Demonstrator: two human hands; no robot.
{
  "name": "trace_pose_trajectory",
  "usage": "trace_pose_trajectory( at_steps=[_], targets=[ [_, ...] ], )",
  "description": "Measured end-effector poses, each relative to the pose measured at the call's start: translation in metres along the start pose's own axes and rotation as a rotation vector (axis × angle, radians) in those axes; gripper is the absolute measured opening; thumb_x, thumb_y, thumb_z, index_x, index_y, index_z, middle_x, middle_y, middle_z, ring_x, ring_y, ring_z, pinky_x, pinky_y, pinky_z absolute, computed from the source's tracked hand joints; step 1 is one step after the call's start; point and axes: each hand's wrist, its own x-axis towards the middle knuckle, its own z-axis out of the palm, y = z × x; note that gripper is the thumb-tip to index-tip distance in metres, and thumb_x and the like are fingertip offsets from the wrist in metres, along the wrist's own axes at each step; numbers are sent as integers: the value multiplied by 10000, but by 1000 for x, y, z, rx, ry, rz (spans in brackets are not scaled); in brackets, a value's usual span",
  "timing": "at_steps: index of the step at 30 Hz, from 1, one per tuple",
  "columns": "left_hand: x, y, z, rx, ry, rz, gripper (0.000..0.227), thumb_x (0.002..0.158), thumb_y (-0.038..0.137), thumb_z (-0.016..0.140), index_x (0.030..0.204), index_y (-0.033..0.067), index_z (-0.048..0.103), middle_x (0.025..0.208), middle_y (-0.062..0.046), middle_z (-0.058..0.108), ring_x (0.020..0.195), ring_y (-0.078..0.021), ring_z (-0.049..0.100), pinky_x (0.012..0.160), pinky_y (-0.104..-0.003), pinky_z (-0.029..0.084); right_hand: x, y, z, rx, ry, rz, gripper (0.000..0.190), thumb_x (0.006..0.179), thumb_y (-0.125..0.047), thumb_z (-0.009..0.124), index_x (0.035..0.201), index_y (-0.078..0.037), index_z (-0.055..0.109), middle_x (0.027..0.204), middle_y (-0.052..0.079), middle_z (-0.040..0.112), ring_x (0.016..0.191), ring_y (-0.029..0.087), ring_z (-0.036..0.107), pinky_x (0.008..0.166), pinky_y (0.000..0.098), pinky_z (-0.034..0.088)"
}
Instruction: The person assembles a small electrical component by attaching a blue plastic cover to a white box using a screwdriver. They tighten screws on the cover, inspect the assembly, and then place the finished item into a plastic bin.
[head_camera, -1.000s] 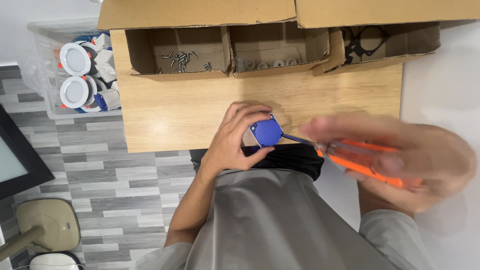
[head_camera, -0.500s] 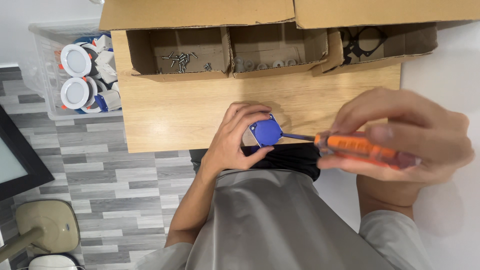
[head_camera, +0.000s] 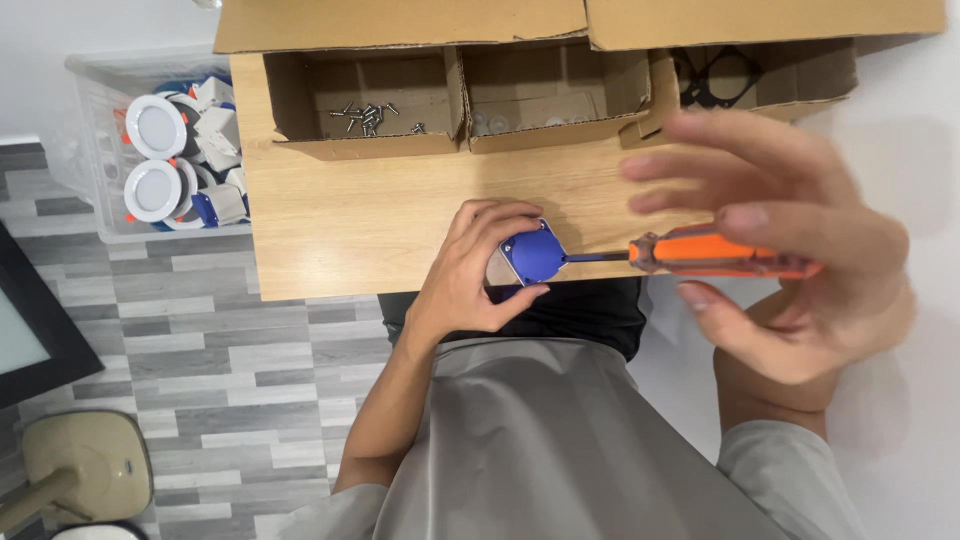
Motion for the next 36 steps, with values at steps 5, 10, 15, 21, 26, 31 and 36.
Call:
trace_pose_trajectory(
  at_steps=[5,10,15,21,26,31,36],
  targets=[
    [-2,6,-6,-5,-49,9,550,985,304,781,1438,80,564,1480,-144,635,1379,-372,602,1211,-512,470,-1,-13,-16,177,-169,94,761,1038,245,493,1654,-160,306,1752,438,345,1512,532,733,1162,448,793],
    [-7,6,-5,-28,-73,-6,547,981,275,745,1452,80,545,1487,-165,618,1386,-367,630,1187,-492,474,2,-25,-8,31,-96,117,694,1023,201,665,1584,-71,360,1419,339,706,1169,376,891,1057,425,839],
    [-12,5,-3,-14,-71,-14,620,927,233,807,1466,92,537,1497,-144,619,1408,-351,624,1194,-468,458,4,-18,9,-251,72,13,766,964,67,1015,1508,19,478,1130,190,692,1042,358,866,892,376,694],
    [-16,5,-3,-8,-74,-21,639,926,223,829,1479,113,529,1510,-112,603,1406,-329,623,1176,-467,470,-16,-3,30,-343,245,101,841,875,-30,1147,1477,-24,559,1061,189,707,939,258,693,930,373,535],
    [-18,7,-2,-7,-71,-16,631,942,249,820,1485,110,529,1512,-114,602,1430,-329,604,1202,-476,456,-1,-17,21,-157,60,4,725,1029,-9,847,1599,-95,407,1412,269,545,1290,389,666,1100,450,625],
    [-19,7,-3,-12,-72,-2,624,959,276,813,1487,114,523,1507,-116,600,1424,-329,602,1200,-470,461,2,-27,8,137,-169,-29,584,1154,131,472,1648,-121,290,1635,420,499,1343,475,784,1177,557,752],
    [-18,8,-2,-6,-50,12,613,954,248,827,1473,105,533,1485,-111,607,1407,-324,611,1174,-468,480,5,-34,18,-16,-6,50,600,963,291,726,1448,77,445,1217,409,720,1169,465,847,894,406,817]
  ],
)
